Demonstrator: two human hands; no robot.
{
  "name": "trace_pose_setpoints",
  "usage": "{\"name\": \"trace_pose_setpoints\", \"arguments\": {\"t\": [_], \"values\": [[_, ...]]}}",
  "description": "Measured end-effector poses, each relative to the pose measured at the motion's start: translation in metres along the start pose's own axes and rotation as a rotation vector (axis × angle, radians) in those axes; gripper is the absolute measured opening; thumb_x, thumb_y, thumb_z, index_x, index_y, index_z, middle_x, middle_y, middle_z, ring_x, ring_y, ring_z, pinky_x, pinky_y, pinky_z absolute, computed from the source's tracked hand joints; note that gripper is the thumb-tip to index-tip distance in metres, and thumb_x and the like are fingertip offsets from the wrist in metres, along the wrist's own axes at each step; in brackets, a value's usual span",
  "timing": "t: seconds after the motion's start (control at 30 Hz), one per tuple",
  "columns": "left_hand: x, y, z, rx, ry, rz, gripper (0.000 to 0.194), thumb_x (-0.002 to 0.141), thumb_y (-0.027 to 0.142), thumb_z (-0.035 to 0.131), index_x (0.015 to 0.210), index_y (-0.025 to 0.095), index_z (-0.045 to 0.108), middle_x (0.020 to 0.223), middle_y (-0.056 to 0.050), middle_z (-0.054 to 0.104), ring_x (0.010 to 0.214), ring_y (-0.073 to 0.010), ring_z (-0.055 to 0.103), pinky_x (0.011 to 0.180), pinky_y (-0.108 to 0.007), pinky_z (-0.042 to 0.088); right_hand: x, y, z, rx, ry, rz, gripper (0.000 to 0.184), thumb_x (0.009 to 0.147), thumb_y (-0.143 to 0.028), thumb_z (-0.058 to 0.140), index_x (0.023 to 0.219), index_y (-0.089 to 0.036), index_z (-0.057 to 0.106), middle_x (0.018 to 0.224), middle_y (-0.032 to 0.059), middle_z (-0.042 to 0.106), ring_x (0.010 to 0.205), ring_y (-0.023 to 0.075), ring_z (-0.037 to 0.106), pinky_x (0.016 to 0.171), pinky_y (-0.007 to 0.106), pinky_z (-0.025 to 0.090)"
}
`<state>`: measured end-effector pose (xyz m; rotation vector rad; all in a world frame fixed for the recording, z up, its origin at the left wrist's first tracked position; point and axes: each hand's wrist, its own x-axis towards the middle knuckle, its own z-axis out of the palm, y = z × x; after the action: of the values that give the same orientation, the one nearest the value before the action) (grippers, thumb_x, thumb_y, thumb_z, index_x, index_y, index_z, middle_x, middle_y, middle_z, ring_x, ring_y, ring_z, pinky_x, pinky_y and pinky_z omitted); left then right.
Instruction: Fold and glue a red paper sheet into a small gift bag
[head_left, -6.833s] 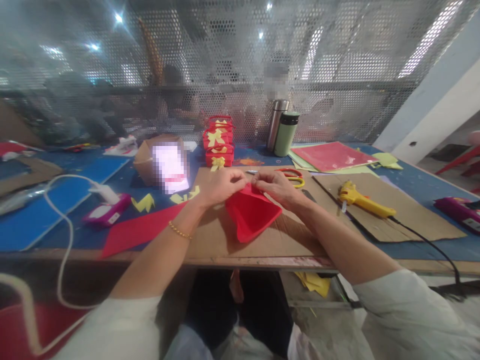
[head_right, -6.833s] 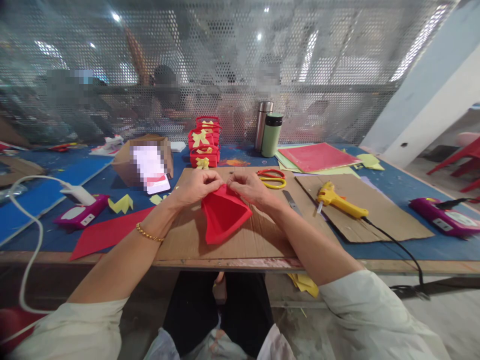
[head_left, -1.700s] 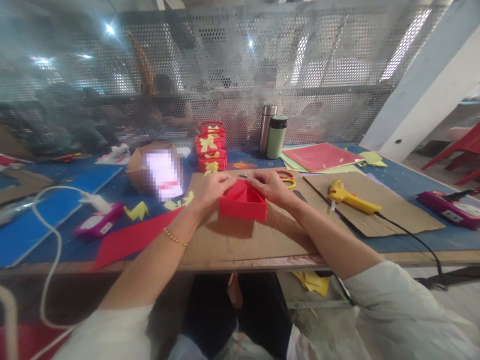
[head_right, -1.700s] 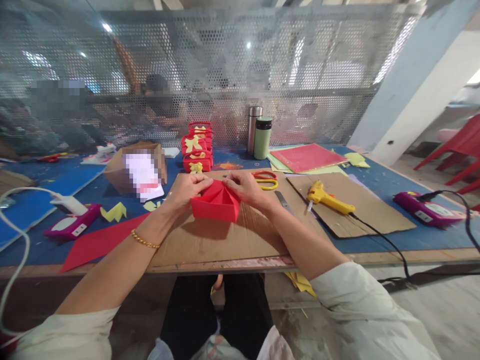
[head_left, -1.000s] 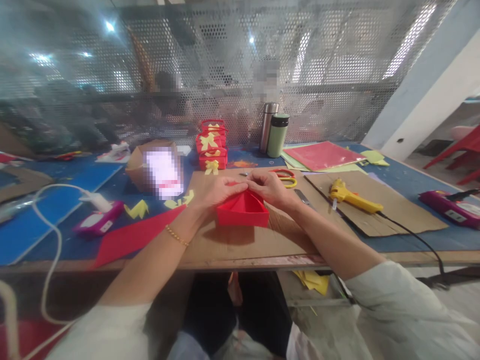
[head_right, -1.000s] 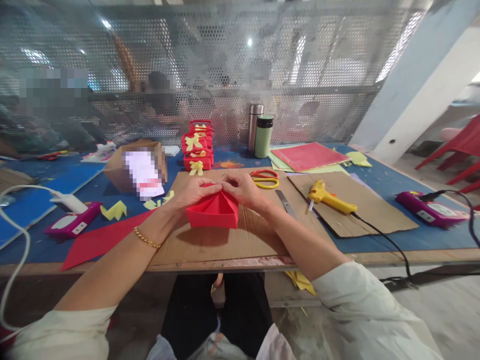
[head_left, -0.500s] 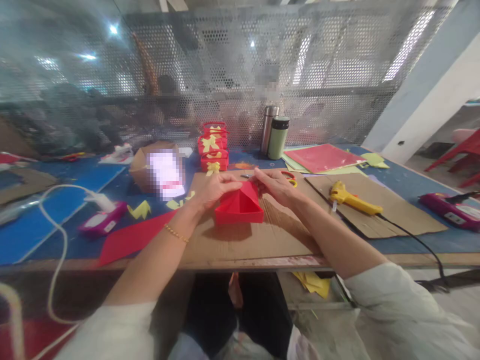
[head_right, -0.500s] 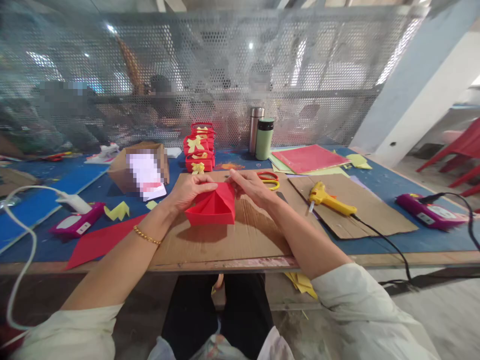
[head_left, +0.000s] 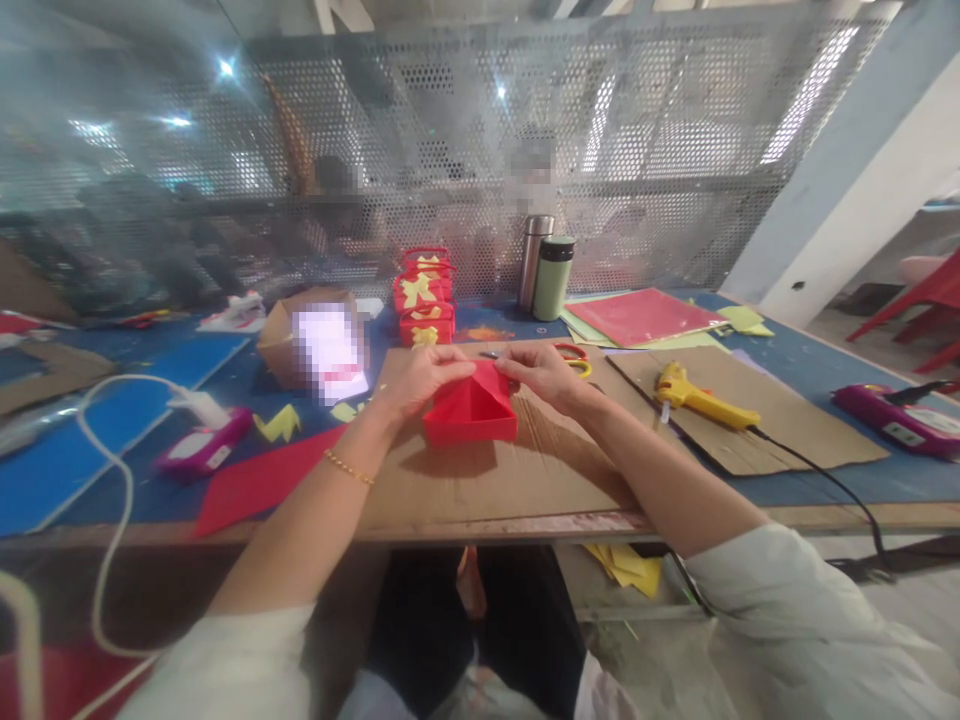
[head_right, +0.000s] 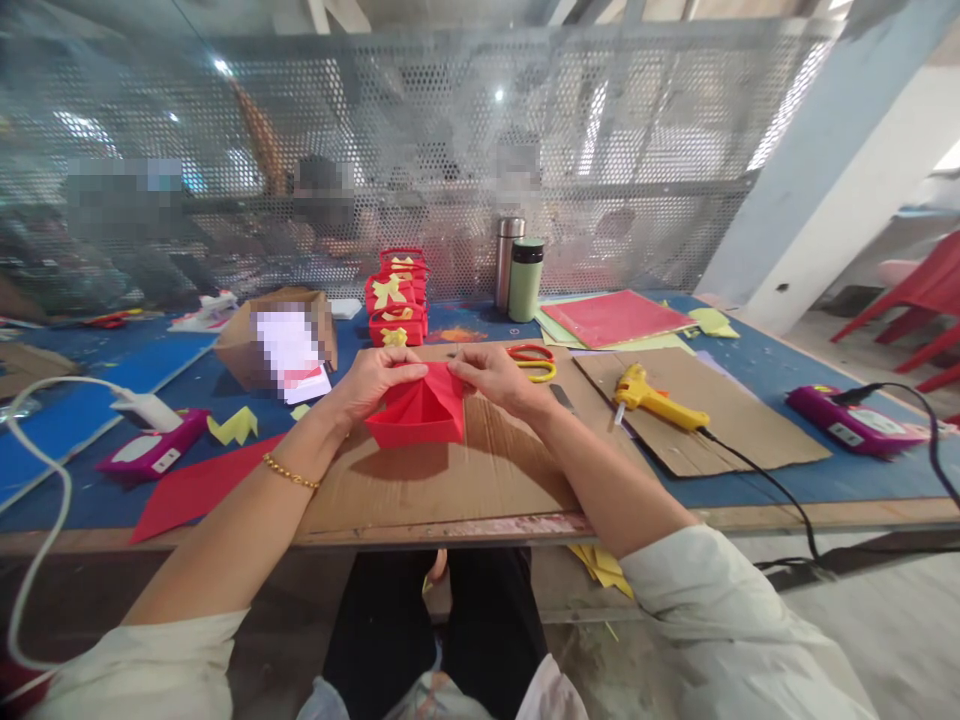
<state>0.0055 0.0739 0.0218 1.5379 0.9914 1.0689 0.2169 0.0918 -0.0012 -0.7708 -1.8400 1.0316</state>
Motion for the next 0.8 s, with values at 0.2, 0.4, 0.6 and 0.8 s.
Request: {"name": "trace_pose_setpoints", "arguments": {"t": [0.2,0.4,0.6,0.8], "values": [[0.004,0.001,-0.002,0.008,0.017,-0.034,0.022,0.064,0.032,0.081,0.070,0.016,0.067,0.064,0.001,0.065,0.058,-0.0103,0.056,0.059,-0.025,0.044,0.000,-0.004,0.000,-0.002,0.060,-0.048,0.049,0.082,-0.065,0.066,0.069,-0.019,0.059,0.067,-0.0002,0.056,0.063,0.0118,0.051,0.060,0.027,0.042],[0.001,0.002,-0.001,-0.010,0.004,-0.010,0.021,0.067,0.032,0.080,0.072,0.016,0.067,0.067,0.001,0.065,0.060,-0.0109,0.057,0.062,-0.027,0.046,-0.005,-0.012,-0.007,0.055,-0.013,-0.002,0.059,0.086,-0.074,0.056,0.072,-0.017,0.062,0.066,0.0024,0.060,0.063,0.0132,0.054,0.061,0.028,0.043],[-0.001,0.002,-0.001,0.141,-0.017,0.084,0.020,0.072,0.033,0.078,0.069,0.016,0.068,0.069,0.000,0.064,0.062,-0.0108,0.054,0.063,-0.027,0.045,-0.002,-0.004,-0.005,0.023,-0.045,-0.025,0.048,0.083,-0.061,0.069,0.066,-0.018,0.058,0.061,-0.0013,0.053,0.058,0.0111,0.046,0.056,0.027,0.036],[-0.001,0.005,0.002,0.254,-0.022,0.051,0.015,0.073,0.029,0.075,0.072,0.015,0.070,0.069,-0.001,0.065,0.064,-0.0115,0.055,0.063,-0.027,0.044,-0.002,-0.001,-0.004,-0.084,-0.045,-0.032,0.043,0.085,-0.054,0.066,0.063,-0.020,0.051,0.060,-0.0024,0.049,0.059,0.0120,0.045,0.056,0.027,0.035]]}}
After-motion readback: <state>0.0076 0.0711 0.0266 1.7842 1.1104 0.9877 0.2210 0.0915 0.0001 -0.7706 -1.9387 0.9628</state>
